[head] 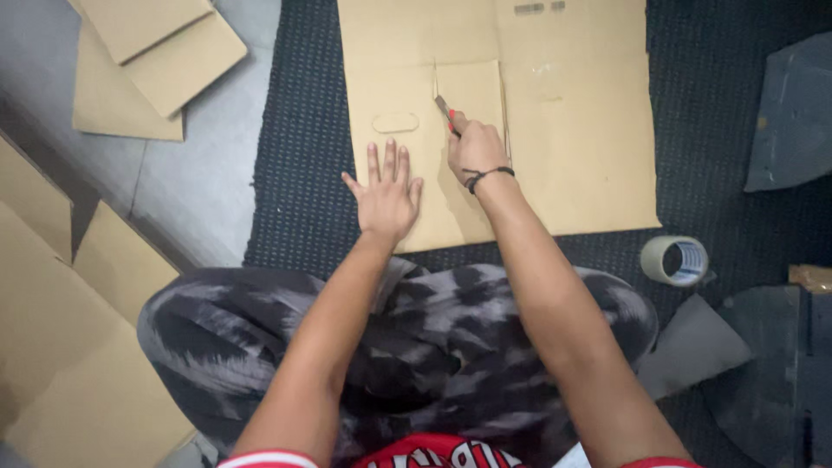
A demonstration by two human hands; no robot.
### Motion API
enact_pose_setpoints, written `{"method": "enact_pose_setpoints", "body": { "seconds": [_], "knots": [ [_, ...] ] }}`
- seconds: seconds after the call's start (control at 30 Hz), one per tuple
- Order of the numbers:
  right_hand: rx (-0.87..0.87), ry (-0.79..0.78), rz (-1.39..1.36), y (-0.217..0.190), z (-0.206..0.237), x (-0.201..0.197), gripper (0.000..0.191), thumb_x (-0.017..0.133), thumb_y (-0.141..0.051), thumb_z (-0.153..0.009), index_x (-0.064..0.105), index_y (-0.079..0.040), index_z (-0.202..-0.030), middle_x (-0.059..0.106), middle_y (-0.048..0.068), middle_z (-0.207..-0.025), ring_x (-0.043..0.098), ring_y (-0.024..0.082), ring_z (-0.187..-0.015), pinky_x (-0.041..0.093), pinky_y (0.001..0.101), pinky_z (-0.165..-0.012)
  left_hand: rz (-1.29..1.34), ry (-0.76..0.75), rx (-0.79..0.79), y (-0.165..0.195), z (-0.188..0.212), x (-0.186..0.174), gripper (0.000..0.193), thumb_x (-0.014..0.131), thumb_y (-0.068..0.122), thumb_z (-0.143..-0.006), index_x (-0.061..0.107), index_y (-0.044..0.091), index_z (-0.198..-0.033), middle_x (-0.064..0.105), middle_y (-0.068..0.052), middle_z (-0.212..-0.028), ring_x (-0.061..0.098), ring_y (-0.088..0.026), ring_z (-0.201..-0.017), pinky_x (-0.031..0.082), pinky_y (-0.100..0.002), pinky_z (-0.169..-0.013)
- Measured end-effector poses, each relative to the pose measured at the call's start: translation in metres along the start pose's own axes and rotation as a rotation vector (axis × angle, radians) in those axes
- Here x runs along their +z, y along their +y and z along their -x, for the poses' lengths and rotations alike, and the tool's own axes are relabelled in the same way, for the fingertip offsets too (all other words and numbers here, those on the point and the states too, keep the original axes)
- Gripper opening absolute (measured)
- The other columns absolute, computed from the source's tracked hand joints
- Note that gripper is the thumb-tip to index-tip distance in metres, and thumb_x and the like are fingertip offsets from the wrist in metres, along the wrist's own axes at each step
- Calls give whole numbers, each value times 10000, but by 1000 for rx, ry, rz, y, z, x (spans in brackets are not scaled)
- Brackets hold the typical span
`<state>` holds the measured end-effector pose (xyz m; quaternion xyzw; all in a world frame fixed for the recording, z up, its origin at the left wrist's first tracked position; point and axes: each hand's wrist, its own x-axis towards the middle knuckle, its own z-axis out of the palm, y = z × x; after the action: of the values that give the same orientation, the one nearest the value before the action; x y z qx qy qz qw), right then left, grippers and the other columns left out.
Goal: The person tapes a cardboard sheet, places a keyboard on it, and uses a utility knife to cut the cardboard around the keyboard's outline. The person then cuts the cardboard into strips and removes the excess pieces.
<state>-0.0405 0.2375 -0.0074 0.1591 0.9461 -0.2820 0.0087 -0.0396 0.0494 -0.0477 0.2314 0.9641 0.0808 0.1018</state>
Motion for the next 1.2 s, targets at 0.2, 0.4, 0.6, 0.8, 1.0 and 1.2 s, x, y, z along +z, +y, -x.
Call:
{"method": "enact_pose_setpoints", "body": {
  "seconds": [0.2,0.4,0.6,0.8,1.0,1.2],
  "knots": [
    [-75,124,-5,16,35,-2,370,609,-195,-958,656,-127,-1318,703,269,-914,691,461,-870,548,547,-798,19,-1,6,1,1,1,680,380,504,-1029,303,150,-1604,164,-33,-1705,83,-327,-1568,136,-831,-1089],
    [65,267,-110,1,-24,-3,441,590,-232,-1002,583,-152,-1435,688,268,-829,679,451,-767,525,547,-692,-16,-27,11,-3,-3,1,717,397,541,-1006,306,150,-1600,165,-35,-1707,83,-330,-1564,127,-825,-1103],
    [37,385,-153,-18,-142,15,461,588,-225,-996,563,-171,-1453,694,251,-840,687,435,-773,532,529,-689,-1,-13,15,-1,-4,-5,741,407,562,-987,311,142,-1591,171,-43,-1694,79,-343,-1561,133,-816,-1092],
    [47,386,-167,-25,-203,27,497,586,-227,-992,524,-186,-1484,697,266,-844,691,440,-780,543,530,-728,-2,-16,25,2,-7,-12,720,409,539,-991,330,119,-1571,197,-72,-1686,95,-365,-1552,152,-816,-1075],
    [32,311,-106,-28,-213,29,496,575,-229,-993,514,-162,-1481,701,266,-860,682,458,-809,539,546,-757,-12,-23,22,0,-7,-10,705,405,531,-997,354,110,-1560,215,-82,-1682,104,-369,-1549,159,-822,-1068],
    [-97,302,-17,-29,-239,12,305,561,-182,-979,663,-78,-1247,715,251,-995,671,472,-950,539,547,-837,-33,-7,30,1,-9,-6,707,407,534,-994,369,108,-1557,225,-86,-1678,118,-371,-1543,161,-829,-1063]
  ]
}}
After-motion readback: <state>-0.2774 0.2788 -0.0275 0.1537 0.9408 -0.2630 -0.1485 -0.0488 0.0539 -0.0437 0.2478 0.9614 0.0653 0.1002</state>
